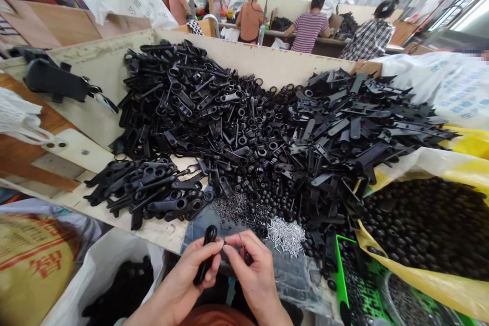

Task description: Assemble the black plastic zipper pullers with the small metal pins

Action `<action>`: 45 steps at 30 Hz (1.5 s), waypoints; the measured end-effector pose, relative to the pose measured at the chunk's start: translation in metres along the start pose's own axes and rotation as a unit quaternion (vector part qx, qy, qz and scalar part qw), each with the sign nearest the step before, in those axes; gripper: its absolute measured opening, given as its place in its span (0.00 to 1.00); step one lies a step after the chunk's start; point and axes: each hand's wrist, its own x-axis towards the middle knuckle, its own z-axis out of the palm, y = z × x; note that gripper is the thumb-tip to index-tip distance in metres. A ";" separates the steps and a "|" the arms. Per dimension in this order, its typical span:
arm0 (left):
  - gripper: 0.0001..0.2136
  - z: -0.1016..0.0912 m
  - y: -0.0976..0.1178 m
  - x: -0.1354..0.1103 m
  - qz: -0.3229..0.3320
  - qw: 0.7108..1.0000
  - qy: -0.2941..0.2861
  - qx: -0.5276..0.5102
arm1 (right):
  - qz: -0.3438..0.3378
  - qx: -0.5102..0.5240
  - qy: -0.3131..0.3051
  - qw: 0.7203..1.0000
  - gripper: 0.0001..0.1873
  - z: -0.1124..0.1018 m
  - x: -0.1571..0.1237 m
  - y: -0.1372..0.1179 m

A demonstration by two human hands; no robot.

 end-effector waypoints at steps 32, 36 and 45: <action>0.20 -0.001 0.001 -0.012 0.055 0.969 -0.110 0.216 | -0.126 -0.041 -0.059 0.989 0.04 -0.013 0.010 0.004; 0.24 -0.001 0.003 -0.014 0.047 0.974 -0.092 0.202 | -0.093 -0.024 -0.070 0.993 0.06 -0.013 0.007 0.002; 0.21 -0.012 0.000 -0.011 0.050 0.966 -0.090 0.238 | -0.084 -0.020 -0.052 0.995 0.10 -0.009 0.002 -0.007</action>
